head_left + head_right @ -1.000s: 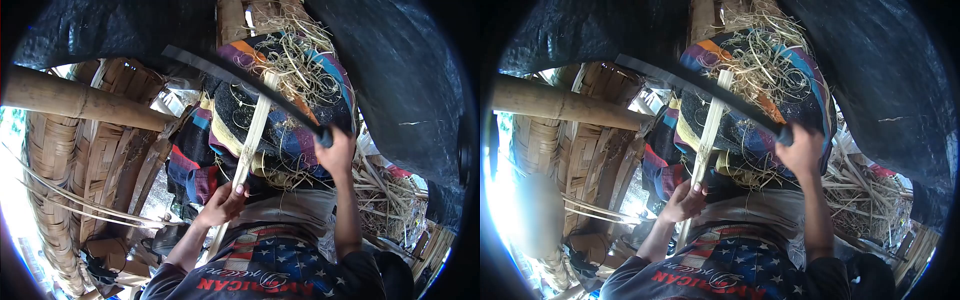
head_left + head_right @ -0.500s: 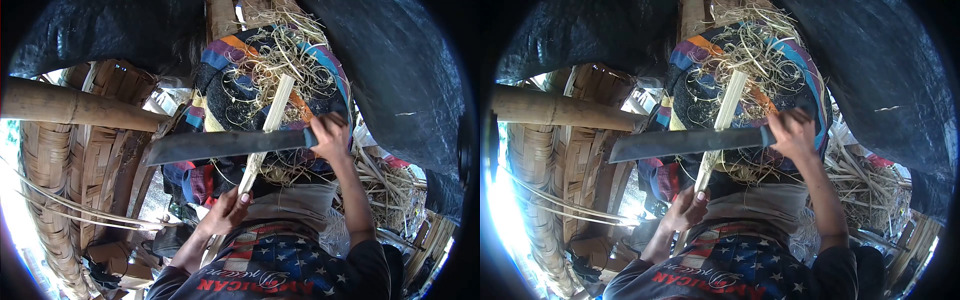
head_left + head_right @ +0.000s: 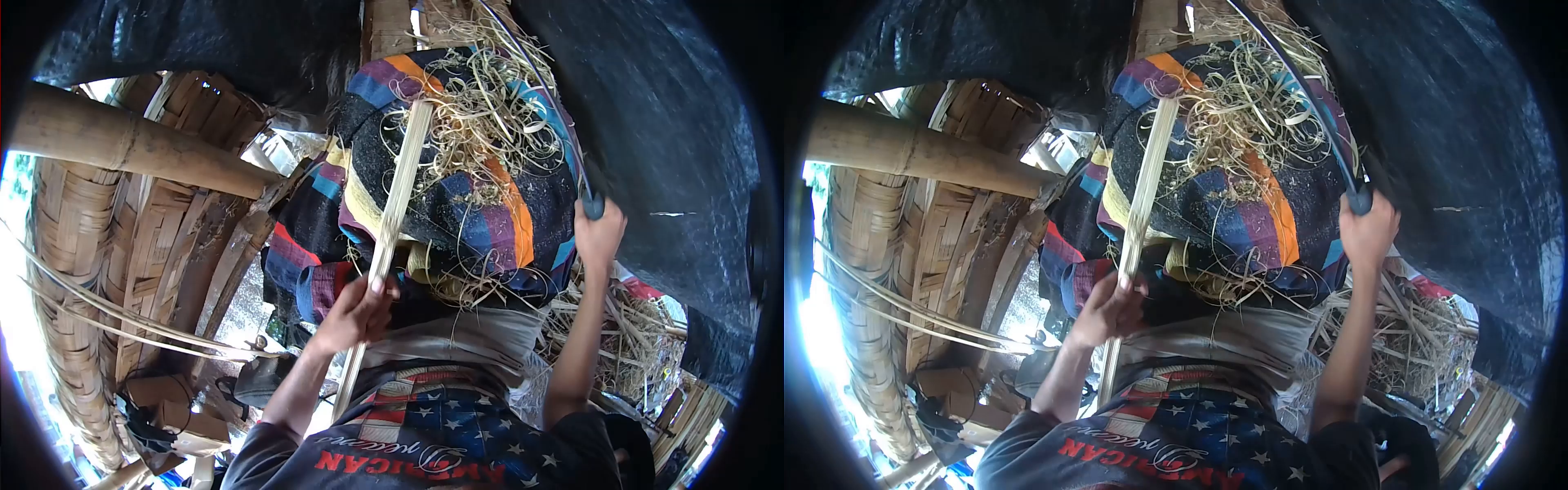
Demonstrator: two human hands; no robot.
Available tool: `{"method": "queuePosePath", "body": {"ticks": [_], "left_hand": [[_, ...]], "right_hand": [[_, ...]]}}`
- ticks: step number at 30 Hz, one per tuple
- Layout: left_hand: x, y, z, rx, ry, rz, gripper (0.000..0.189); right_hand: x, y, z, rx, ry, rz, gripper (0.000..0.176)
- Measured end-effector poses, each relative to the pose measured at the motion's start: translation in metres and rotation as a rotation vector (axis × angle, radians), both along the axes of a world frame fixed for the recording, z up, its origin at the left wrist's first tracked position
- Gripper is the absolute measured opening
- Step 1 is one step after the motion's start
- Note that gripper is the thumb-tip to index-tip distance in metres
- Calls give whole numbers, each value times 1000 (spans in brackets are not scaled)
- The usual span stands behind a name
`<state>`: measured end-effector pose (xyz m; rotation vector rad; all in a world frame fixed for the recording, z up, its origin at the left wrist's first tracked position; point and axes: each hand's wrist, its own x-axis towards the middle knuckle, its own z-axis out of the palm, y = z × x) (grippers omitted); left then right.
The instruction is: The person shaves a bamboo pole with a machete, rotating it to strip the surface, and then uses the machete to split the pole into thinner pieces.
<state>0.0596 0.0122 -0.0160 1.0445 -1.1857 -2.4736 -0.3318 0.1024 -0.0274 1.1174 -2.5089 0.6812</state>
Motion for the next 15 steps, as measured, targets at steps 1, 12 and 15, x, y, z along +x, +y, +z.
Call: {"method": "queuePosePath", "body": {"ticks": [1, 12, 15], "left_hand": [[-5, -9, -1, -9, 47, -9, 39], [-74, -50, -8, -722, -112, 225, 27], [-73, -46, -6, -1161, -259, 179, 25]], "right_hand": [[11, 2, 1, -8, -139, 10, 18], [60, 32, -24, -79, -459, 186, 20], [69, 35, -27, -88, -531, 233, 20]]}}
